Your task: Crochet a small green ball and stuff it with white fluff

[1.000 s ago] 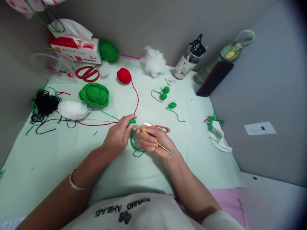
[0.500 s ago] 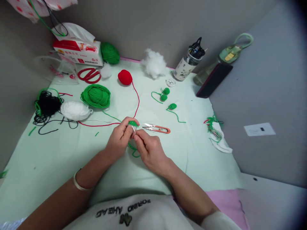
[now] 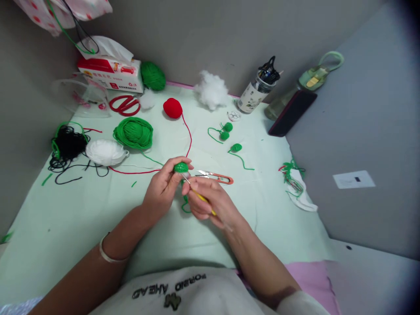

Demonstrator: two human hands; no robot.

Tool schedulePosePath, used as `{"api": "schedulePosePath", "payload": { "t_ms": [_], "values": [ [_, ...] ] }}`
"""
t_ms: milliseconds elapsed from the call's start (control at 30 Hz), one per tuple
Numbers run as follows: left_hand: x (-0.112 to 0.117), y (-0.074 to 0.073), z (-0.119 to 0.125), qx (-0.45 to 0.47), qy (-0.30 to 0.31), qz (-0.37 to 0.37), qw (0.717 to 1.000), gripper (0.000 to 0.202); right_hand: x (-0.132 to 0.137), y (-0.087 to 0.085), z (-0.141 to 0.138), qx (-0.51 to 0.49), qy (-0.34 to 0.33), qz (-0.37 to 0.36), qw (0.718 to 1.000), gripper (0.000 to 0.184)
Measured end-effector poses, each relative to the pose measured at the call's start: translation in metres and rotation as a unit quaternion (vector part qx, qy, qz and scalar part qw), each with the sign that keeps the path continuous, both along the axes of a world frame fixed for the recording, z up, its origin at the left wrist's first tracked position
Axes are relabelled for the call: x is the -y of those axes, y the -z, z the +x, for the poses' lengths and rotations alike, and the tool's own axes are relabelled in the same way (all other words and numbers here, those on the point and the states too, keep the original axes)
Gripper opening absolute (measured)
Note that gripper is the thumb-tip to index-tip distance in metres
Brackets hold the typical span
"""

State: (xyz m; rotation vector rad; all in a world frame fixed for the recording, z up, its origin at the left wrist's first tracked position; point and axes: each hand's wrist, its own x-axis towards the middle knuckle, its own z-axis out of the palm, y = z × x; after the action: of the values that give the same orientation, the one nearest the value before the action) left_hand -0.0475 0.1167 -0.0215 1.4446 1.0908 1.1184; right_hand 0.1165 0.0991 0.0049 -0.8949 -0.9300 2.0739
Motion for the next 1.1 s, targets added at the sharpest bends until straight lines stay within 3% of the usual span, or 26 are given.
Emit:
{"api": "schedulePosePath", "payload": {
  "t_ms": [100, 167, 233, 367, 467, 800, 1100],
  "values": [
    [-0.004, 0.004, 0.0, 0.061, -0.025, -0.01, 0.998, 0.027, -0.004, 0.006, -0.002, -0.154, -0.071, -0.146, 0.975, 0.016],
    [-0.007, 0.006, 0.0, 0.106, -0.044, -0.025, 0.993, 0.027, -0.001, 0.006, -0.004, -0.18, -0.155, -0.183, 0.954, 0.019],
    [-0.009, 0.006, -0.001, 0.113, -0.055, -0.044, 0.991, 0.027, 0.004, 0.004, -0.007, -0.164, -0.198, -0.176, 0.95, 0.023],
    [-0.008, 0.003, -0.001, 0.033, -0.066, -0.049, 0.996, 0.025, 0.006, -0.007, -0.004, -0.076, -0.068, -0.075, 0.992, 0.024],
    [-0.006, 0.001, 0.0, -0.008, -0.069, -0.034, 0.997, 0.026, 0.002, -0.013, 0.001, -0.022, -0.001, -0.035, 0.999, 0.024],
    [-0.004, 0.002, 0.0, -0.131, -0.068, 0.026, 0.989, 0.028, -0.005, -0.008, 0.003, 0.015, 0.015, -0.054, 0.998, 0.024],
    [-0.005, 0.012, -0.006, -0.223, -0.057, 0.123, 0.965, 0.031, -0.013, -0.004, 0.007, -0.06, 0.013, -0.139, 0.988, 0.017]
  ]
}}
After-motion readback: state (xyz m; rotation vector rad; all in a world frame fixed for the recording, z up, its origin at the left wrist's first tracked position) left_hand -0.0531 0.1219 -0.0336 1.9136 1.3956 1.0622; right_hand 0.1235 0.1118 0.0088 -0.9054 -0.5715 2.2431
